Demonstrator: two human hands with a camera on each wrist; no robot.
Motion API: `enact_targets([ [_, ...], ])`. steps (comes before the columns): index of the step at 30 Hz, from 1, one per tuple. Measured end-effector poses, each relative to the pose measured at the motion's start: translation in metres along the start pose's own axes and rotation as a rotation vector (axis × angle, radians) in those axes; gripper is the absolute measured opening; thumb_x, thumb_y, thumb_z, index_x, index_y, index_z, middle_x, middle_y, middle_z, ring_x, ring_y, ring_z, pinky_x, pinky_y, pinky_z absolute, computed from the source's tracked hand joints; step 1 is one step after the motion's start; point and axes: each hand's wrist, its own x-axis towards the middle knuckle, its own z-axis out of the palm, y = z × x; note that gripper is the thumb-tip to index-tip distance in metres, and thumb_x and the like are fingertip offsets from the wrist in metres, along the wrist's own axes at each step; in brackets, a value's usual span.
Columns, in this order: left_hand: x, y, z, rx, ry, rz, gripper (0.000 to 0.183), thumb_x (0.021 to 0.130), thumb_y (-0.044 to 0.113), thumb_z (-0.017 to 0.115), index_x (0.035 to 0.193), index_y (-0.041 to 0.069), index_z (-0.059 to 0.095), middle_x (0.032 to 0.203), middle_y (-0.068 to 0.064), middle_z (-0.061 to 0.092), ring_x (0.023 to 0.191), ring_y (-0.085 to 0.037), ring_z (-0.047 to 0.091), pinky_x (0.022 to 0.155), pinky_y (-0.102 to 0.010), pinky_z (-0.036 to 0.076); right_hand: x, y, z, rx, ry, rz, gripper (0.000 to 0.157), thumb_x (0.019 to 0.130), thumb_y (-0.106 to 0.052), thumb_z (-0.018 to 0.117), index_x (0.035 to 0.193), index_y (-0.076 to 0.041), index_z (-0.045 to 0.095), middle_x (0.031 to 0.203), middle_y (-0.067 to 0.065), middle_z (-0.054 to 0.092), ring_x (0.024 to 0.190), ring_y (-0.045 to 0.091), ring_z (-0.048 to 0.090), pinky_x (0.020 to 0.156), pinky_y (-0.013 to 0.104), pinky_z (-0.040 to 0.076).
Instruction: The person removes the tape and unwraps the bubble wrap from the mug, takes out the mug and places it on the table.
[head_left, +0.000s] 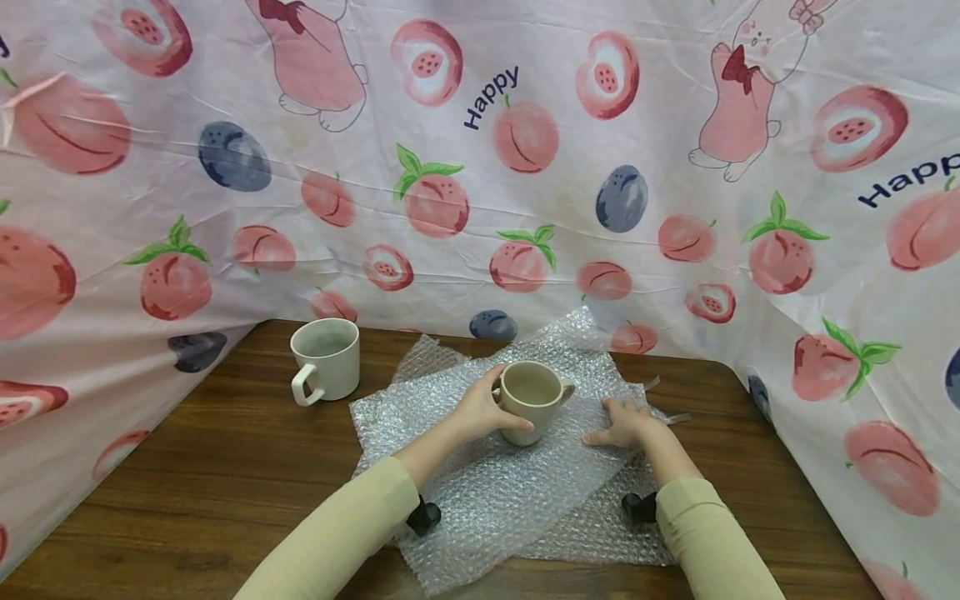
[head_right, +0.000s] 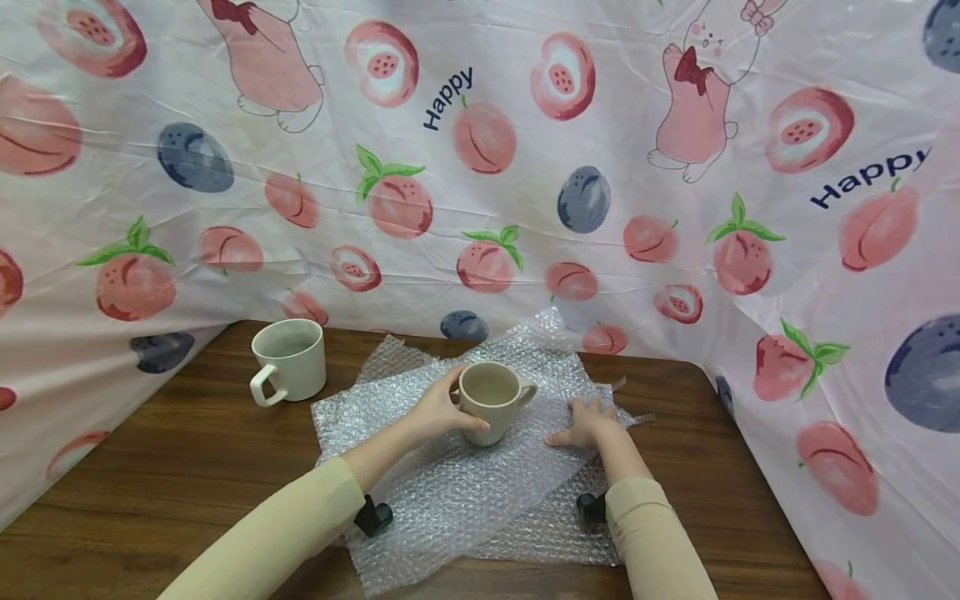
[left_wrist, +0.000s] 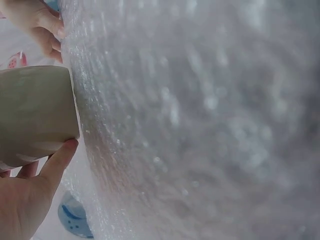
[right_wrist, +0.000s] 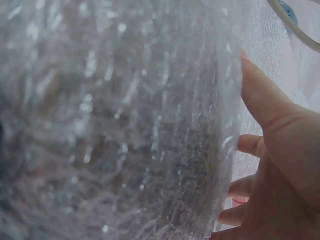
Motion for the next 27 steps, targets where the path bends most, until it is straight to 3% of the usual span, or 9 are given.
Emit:
enact_targets([
  [9,-0.005,0.010,-0.003,-0.045,0.007,0.016,0.100,0.062,0.006,0.090,0.146,0.014,0.036,0.131,-0.009,0.052,0.115,-0.030,0.055,0.090,-0.042,0.048,0.000,0.001,0.000,-0.004,0.002,-0.012,0.100,0.080,-0.057,0.069,0.143,0.009,0.030,0.141,0.046,0.015,0.127,0.066,0.010,0.099,0.073,0.016],
  [16,-0.009,0.014,-0.007,-0.073,-0.010,0.056,0.098,0.062,0.004,0.090,0.145,0.015,0.038,0.132,-0.009,0.051,0.114,-0.031,0.054,0.089,-0.043,0.048,0.001,0.002,0.002,-0.008,0.007,-0.008,0.092,0.083,-0.048,0.071,0.143,0.008,0.030,0.142,0.045,0.014,0.127,0.066,0.011,0.099,0.072,0.017],
  [21,-0.013,0.013,-0.010,-0.083,-0.005,0.079,0.098,0.062,0.003,0.089,0.145,0.014,0.039,0.134,-0.012,0.050,0.115,-0.034,0.053,0.088,-0.045,0.049,0.002,0.002,0.003,-0.015,0.010,-0.007,0.092,0.084,-0.048,0.070,0.144,0.008,0.029,0.142,0.046,0.012,0.127,0.066,0.010,0.099,0.072,0.016],
  [27,-0.018,0.014,-0.013,-0.079,0.007,0.071,0.097,0.060,0.005,0.090,0.144,0.019,0.042,0.132,-0.005,0.052,0.111,-0.030,0.055,0.087,-0.044,0.049,0.003,0.003,0.002,-0.031,0.019,-0.007,0.092,0.084,-0.049,0.070,0.143,0.008,0.030,0.142,0.046,0.014,0.127,0.067,0.010,0.098,0.073,0.017],
])
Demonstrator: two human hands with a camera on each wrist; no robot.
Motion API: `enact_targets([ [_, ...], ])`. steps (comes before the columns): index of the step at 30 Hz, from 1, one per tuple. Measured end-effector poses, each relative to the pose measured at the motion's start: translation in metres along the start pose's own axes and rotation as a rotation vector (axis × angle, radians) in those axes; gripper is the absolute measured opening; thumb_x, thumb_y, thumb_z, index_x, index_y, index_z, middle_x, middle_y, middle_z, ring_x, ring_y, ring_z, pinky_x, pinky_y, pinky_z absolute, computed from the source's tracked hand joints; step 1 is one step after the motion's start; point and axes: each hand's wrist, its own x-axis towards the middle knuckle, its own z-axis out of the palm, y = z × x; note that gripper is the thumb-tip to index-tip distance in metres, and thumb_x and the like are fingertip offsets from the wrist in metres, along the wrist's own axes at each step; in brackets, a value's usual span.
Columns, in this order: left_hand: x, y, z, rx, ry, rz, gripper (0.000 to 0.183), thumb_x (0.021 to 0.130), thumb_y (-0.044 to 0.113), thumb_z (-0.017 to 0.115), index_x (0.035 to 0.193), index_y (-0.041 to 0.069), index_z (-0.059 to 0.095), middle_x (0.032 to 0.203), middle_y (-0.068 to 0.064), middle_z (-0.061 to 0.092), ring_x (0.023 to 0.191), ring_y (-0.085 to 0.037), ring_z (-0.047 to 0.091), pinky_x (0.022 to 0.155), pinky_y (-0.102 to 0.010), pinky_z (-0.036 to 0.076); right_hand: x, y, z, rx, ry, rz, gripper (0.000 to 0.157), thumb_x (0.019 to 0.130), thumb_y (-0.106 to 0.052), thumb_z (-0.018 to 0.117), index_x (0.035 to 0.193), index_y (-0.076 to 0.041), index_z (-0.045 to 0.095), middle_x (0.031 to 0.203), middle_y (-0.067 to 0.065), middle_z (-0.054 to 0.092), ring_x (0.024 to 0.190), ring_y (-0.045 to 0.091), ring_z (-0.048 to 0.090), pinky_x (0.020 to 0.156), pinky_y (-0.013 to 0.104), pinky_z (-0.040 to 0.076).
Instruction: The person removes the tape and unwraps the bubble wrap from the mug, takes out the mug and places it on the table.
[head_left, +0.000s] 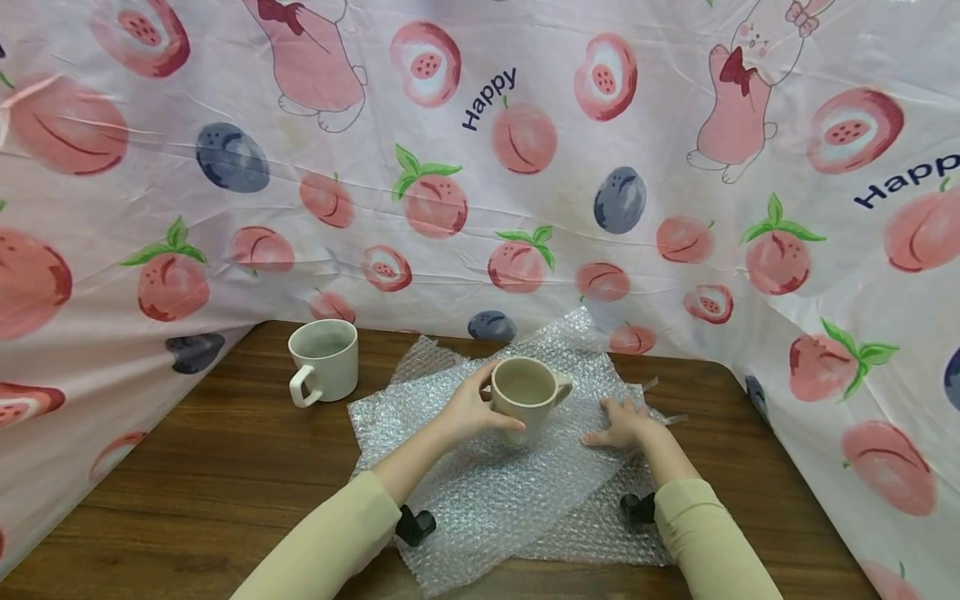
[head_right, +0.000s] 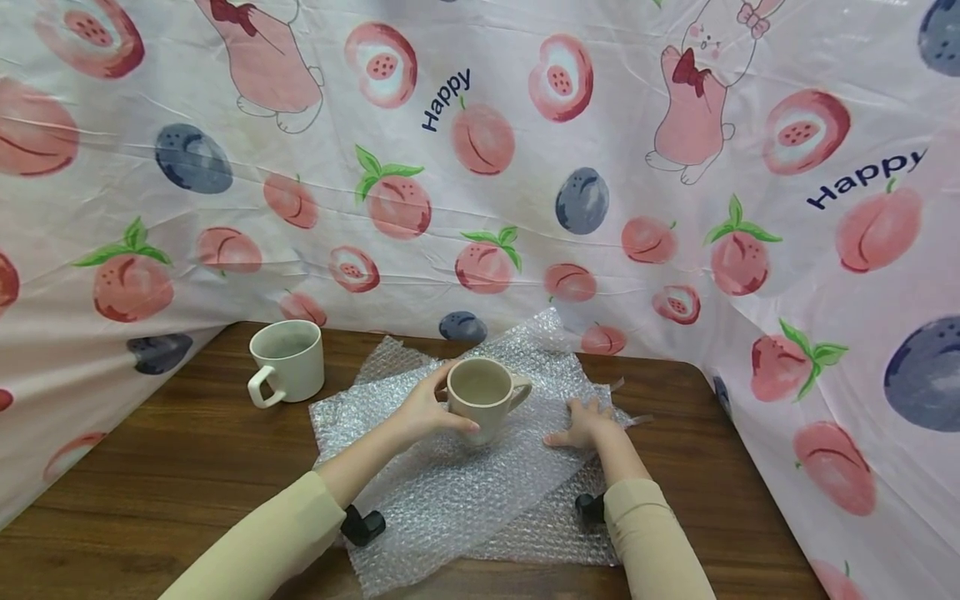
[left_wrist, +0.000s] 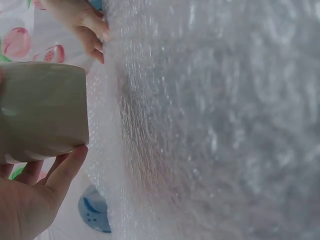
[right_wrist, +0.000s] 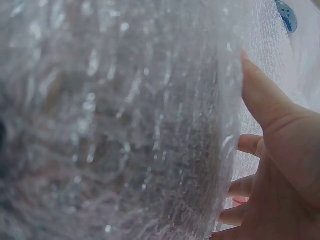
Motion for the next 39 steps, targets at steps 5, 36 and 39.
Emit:
enact_targets([
  [5,-0.004,0.001,-0.002,0.013,0.015,-0.001,0.097,0.059,0.008,0.092,0.142,0.023,0.044,0.131,-0.001,0.053,0.110,-0.028,0.055,0.086,-0.045,0.048,-0.001,0.000,-0.001,0.008,0.001,-0.004,0.093,0.083,-0.049,0.070,0.144,0.008,0.029,0.142,0.047,0.013,0.126,0.067,0.010,0.097,0.074,0.017],
  [36,-0.046,0.013,-0.048,0.071,0.123,0.009,0.096,0.059,0.013,0.093,0.142,0.022,0.045,0.135,-0.001,0.051,0.115,-0.030,0.048,0.088,-0.051,0.043,0.001,0.003,0.001,0.026,-0.008,0.019,0.097,0.082,-0.053,0.069,0.146,0.005,0.026,0.144,0.045,0.009,0.128,0.066,0.009,0.096,0.074,0.018],
  [39,-0.052,0.013,-0.054,0.077,0.124,0.007,0.095,0.060,0.015,0.092,0.143,0.021,0.044,0.137,-0.002,0.049,0.117,-0.031,0.046,0.090,-0.054,0.041,0.001,0.003,0.001,0.028,-0.006,0.012,0.096,0.083,-0.053,0.069,0.146,0.005,0.027,0.144,0.044,0.009,0.128,0.065,0.008,0.097,0.074,0.017],
])
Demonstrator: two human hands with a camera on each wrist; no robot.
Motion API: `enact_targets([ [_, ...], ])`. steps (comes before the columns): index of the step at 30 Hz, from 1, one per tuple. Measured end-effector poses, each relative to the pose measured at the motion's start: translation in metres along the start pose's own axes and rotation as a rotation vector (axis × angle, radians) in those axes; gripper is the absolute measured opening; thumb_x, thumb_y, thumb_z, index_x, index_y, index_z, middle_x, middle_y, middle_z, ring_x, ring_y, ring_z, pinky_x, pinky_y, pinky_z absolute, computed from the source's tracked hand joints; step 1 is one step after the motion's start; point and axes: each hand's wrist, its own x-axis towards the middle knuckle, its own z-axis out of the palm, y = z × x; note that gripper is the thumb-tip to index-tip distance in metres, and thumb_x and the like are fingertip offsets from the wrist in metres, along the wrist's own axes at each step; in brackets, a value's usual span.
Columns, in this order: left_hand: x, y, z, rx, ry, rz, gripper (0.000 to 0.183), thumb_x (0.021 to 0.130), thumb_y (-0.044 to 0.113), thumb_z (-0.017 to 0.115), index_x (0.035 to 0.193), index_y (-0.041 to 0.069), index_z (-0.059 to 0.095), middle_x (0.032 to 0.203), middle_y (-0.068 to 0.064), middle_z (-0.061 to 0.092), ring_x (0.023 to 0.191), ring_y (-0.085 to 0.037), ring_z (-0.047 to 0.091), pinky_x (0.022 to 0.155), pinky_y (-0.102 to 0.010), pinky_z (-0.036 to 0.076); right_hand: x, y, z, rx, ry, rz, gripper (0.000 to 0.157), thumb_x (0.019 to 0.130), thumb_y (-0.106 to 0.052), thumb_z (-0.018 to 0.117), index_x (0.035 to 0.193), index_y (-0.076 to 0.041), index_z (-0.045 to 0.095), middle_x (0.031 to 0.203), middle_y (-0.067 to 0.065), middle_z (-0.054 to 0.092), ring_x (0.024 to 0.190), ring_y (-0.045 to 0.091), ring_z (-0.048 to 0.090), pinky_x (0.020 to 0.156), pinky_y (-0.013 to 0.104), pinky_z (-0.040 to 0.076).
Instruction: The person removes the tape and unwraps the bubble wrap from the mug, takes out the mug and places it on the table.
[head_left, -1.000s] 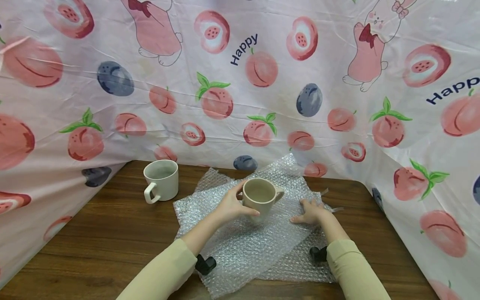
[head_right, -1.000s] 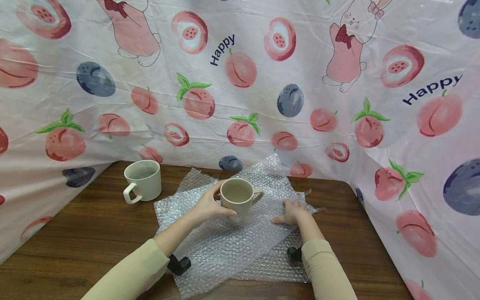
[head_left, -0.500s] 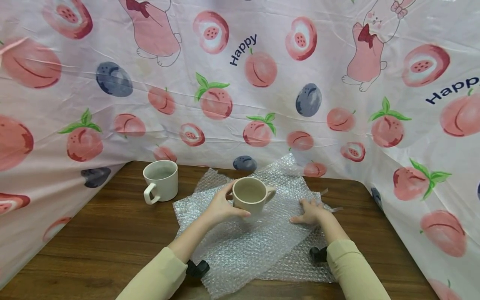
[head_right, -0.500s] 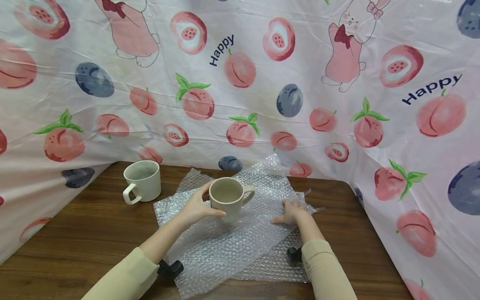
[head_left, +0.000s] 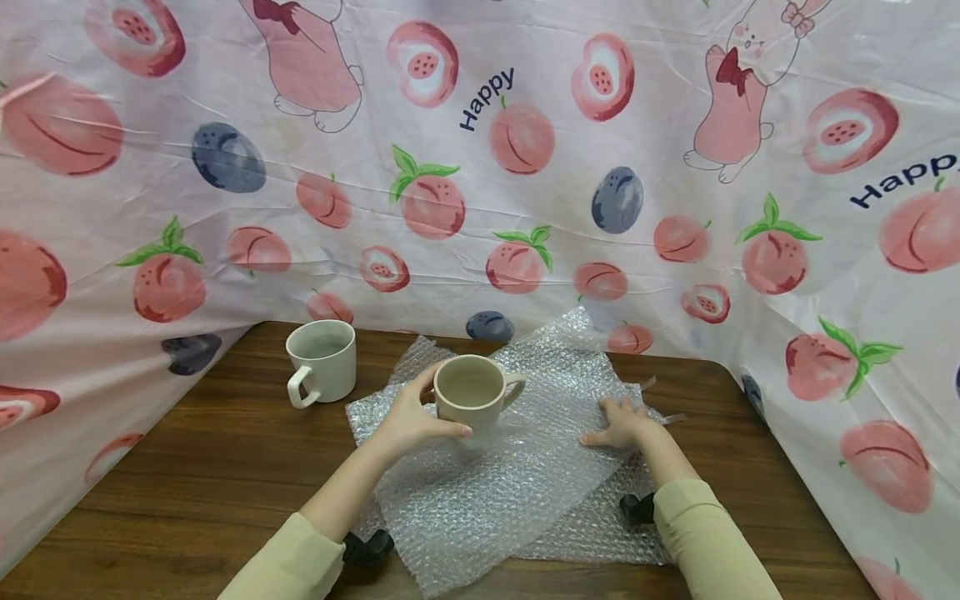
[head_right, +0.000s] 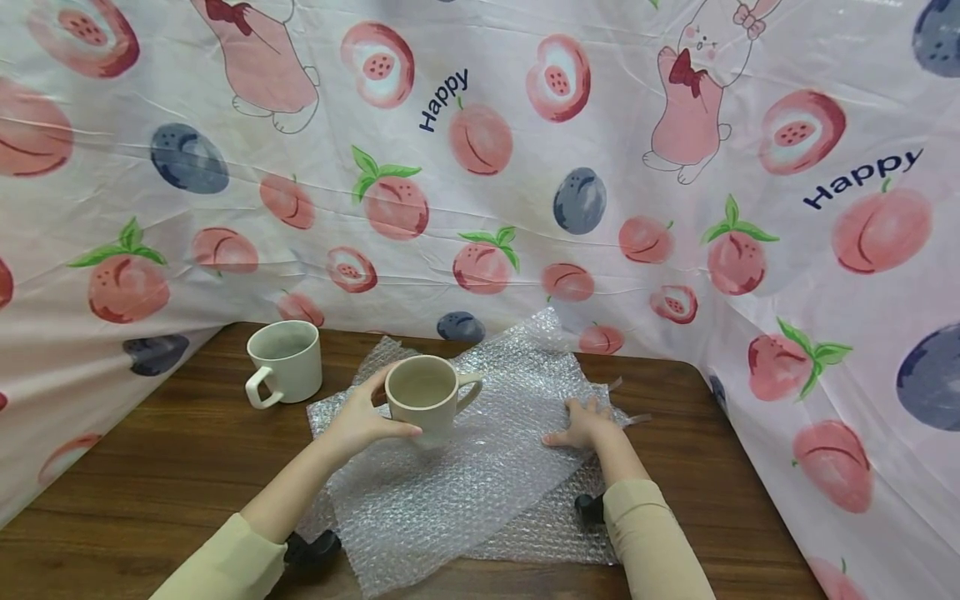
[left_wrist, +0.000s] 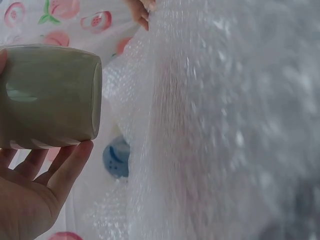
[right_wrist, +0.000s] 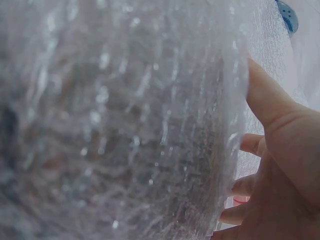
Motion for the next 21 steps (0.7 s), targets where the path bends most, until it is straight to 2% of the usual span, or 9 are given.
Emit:
enact_targets([
  [8,-0.012,-0.002,-0.017,0.032,-0.001,0.038,0.095,0.060,0.016,0.093,0.142,0.021,0.045,0.135,-0.004,0.050,0.118,-0.031,0.047,0.093,-0.060,0.037,0.000,0.000,0.000,0.000,0.006,-0.012,0.095,0.083,-0.051,0.069,0.146,0.006,0.027,0.144,0.045,0.009,0.127,0.067,0.007,0.096,0.075,0.016],
  [16,-0.023,-0.002,-0.027,0.035,-0.001,0.069,0.095,0.059,0.016,0.093,0.141,0.021,0.045,0.134,-0.003,0.051,0.118,-0.029,0.046,0.095,-0.062,0.033,0.001,0.001,0.001,-0.010,0.011,-0.006,0.096,0.082,-0.053,0.069,0.146,0.005,0.028,0.144,0.044,0.011,0.127,0.066,0.009,0.097,0.074,0.017],
  [21,-0.029,-0.007,-0.033,0.044,-0.003,0.072,0.093,0.059,0.017,0.093,0.140,0.021,0.046,0.133,-0.003,0.052,0.118,-0.030,0.047,0.094,-0.061,0.035,0.001,0.001,0.002,-0.009,0.001,-0.005,0.096,0.082,-0.054,0.068,0.146,0.004,0.027,0.145,0.043,0.009,0.128,0.065,0.007,0.097,0.074,0.017],
])
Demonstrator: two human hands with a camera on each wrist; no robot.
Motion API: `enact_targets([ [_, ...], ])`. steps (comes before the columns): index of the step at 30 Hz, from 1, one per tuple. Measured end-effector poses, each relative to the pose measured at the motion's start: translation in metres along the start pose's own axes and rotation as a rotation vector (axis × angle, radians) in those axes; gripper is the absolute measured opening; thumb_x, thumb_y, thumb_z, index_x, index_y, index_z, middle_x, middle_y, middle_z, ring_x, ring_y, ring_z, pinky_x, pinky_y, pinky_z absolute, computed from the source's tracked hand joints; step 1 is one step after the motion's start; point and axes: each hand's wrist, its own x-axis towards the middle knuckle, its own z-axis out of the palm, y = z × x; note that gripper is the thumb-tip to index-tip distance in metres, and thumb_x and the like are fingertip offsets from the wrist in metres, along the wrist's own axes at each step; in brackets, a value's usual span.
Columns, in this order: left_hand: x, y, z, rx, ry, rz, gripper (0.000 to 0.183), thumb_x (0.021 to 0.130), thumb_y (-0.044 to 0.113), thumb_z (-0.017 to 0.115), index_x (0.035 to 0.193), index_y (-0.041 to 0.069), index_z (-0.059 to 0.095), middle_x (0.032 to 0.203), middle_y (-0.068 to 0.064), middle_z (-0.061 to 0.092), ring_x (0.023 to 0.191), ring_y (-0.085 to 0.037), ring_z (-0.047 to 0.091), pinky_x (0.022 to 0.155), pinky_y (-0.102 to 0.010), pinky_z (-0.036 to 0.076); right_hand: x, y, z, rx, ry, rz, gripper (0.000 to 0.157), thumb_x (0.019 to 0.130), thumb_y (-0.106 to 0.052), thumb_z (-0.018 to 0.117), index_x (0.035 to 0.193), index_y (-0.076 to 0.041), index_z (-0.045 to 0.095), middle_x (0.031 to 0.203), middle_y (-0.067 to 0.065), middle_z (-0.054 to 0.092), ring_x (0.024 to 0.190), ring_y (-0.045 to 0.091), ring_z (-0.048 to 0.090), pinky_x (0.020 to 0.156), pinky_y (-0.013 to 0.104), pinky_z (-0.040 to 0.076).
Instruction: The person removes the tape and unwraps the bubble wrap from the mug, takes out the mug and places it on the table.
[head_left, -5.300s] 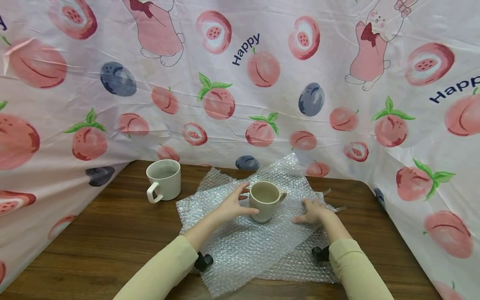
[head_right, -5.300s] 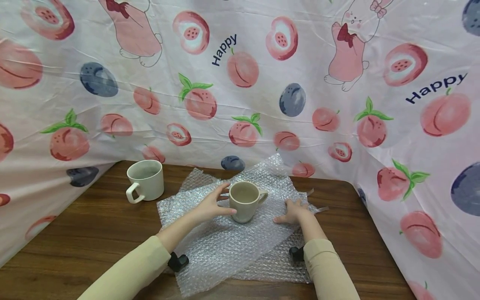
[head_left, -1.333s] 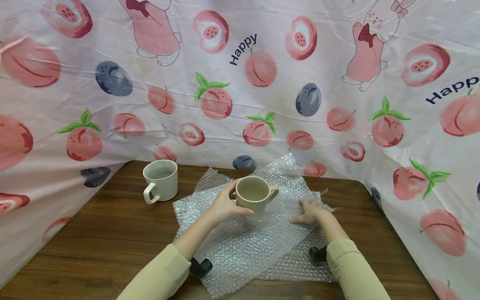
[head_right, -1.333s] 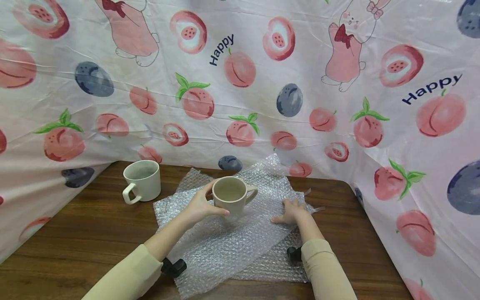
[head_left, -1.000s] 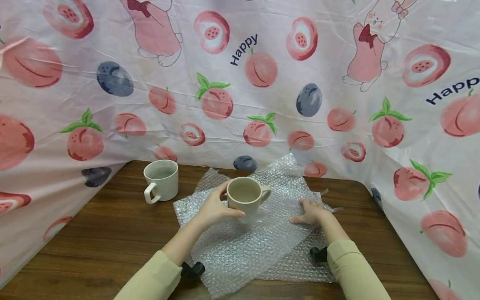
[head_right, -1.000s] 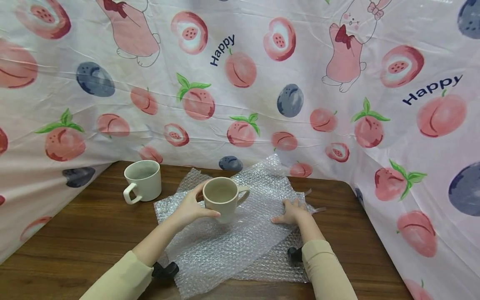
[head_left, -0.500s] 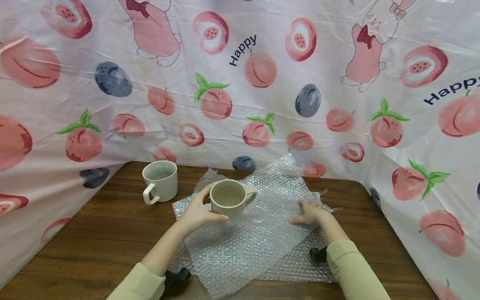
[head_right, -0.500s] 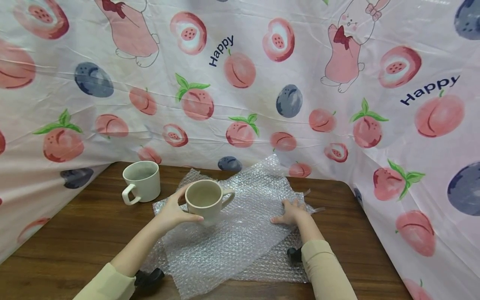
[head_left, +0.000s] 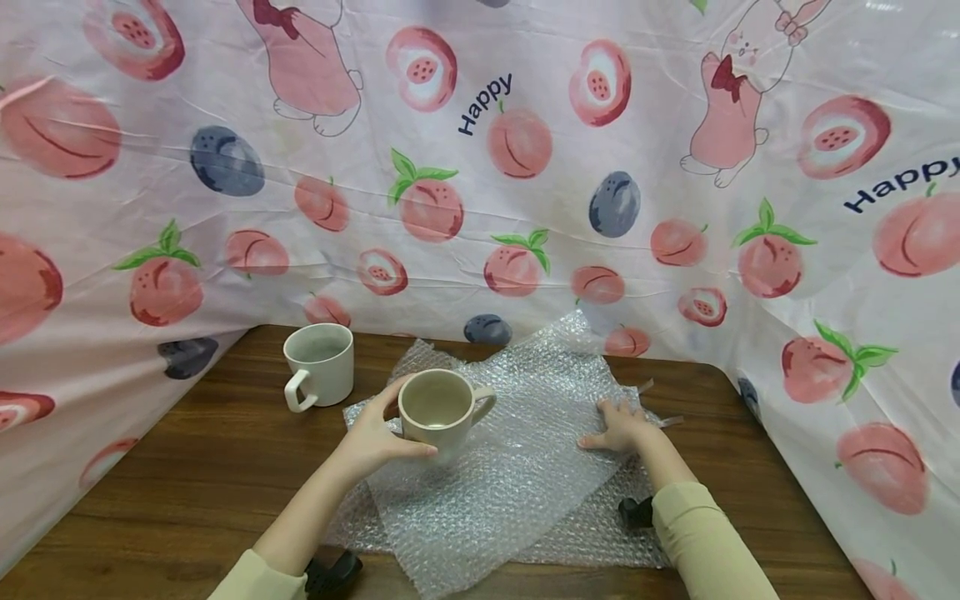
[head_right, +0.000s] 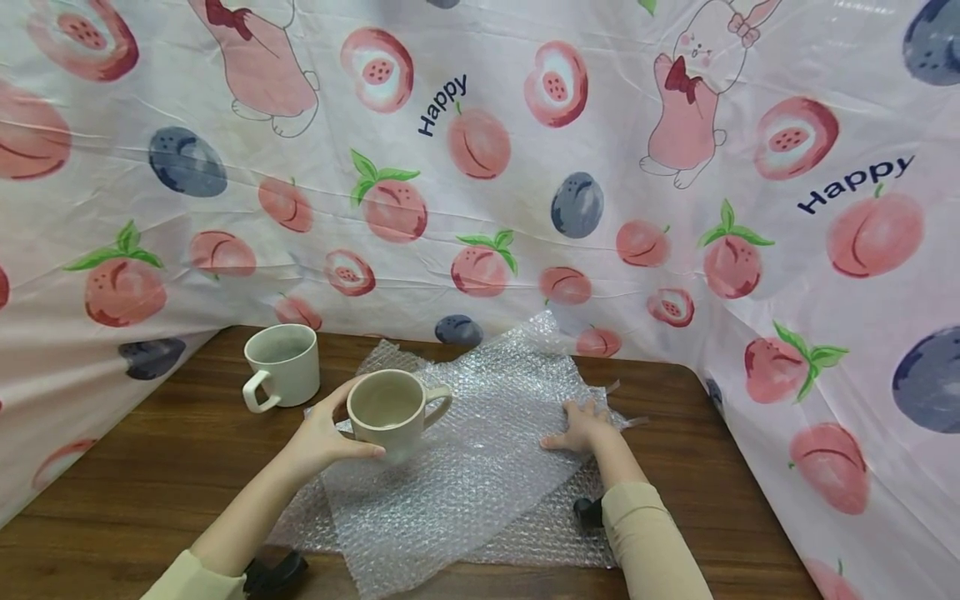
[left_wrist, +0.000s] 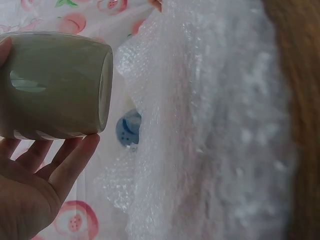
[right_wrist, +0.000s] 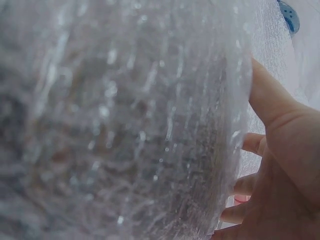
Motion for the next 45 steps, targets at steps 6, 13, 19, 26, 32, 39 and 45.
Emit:
enact_targets([
  [6,-0.006,-0.002,-0.006,0.005,0.003,0.005,0.091,0.060,0.016,0.092,0.139,0.021,0.047,0.133,-0.005,0.051,0.118,-0.033,0.046,0.090,-0.058,0.041,-0.001,-0.001,0.000,-0.010,-0.002,0.002,0.095,0.083,-0.054,0.068,0.146,0.004,0.028,0.145,0.043,0.009,0.129,0.065,0.008,0.097,0.074,0.018],
  [13,-0.010,-0.002,-0.016,0.031,0.035,0.049,0.092,0.058,0.013,0.093,0.138,0.016,0.048,0.130,-0.006,0.054,0.114,-0.029,0.049,0.091,-0.054,0.040,-0.001,-0.001,0.000,-0.011,0.003,0.001,0.095,0.083,-0.055,0.068,0.146,0.004,0.028,0.145,0.043,0.010,0.129,0.065,0.008,0.097,0.074,0.018],
  [19,-0.011,0.000,-0.028,0.017,0.022,0.042,0.093,0.058,0.012,0.093,0.139,0.015,0.046,0.131,-0.008,0.052,0.115,-0.031,0.047,0.085,-0.047,0.045,-0.002,-0.003,0.000,-0.010,-0.002,0.013,0.095,0.083,-0.054,0.068,0.147,0.003,0.027,0.145,0.042,0.011,0.129,0.064,0.009,0.097,0.073,0.020],
  [26,-0.013,0.002,-0.047,0.015,-0.030,0.047,0.092,0.060,0.009,0.092,0.139,0.016,0.045,0.130,-0.008,0.050,0.112,-0.034,0.047,0.083,-0.049,0.046,-0.001,-0.005,-0.001,-0.010,-0.002,0.021,0.094,0.084,-0.053,0.068,0.147,0.003,0.027,0.146,0.042,0.011,0.129,0.063,0.010,0.098,0.072,0.019],
  [32,-0.015,-0.002,-0.063,0.023,-0.083,0.065,0.091,0.063,0.007,0.090,0.141,0.015,0.043,0.130,-0.009,0.050,0.112,-0.034,0.047,0.086,-0.049,0.044,-0.002,-0.003,-0.001,-0.011,0.005,0.018,0.093,0.084,-0.052,0.068,0.146,0.004,0.028,0.146,0.042,0.010,0.129,0.064,0.009,0.097,0.073,0.019],
  [39,-0.017,-0.008,-0.076,0.054,-0.101,0.074,0.094,0.061,0.006,0.090,0.141,0.014,0.042,0.131,-0.008,0.050,0.115,-0.022,0.048,0.093,-0.032,0.040,-0.003,-0.004,-0.001,-0.008,0.007,0.016,0.094,0.083,-0.052,0.069,0.146,0.004,0.028,0.145,0.042,0.011,0.129,0.064,0.009,0.098,0.073,0.019],
  [45,-0.020,-0.012,-0.088,0.015,-0.157,0.088,0.092,0.062,0.000,0.088,0.140,0.009,0.041,0.130,-0.014,0.049,0.113,-0.022,0.049,0.090,-0.027,0.043,-0.003,-0.003,-0.001,-0.011,0.016,0.006,0.093,0.083,-0.051,0.069,0.145,0.005,0.029,0.145,0.043,0.012,0.128,0.064,0.010,0.098,0.072,0.019],
])
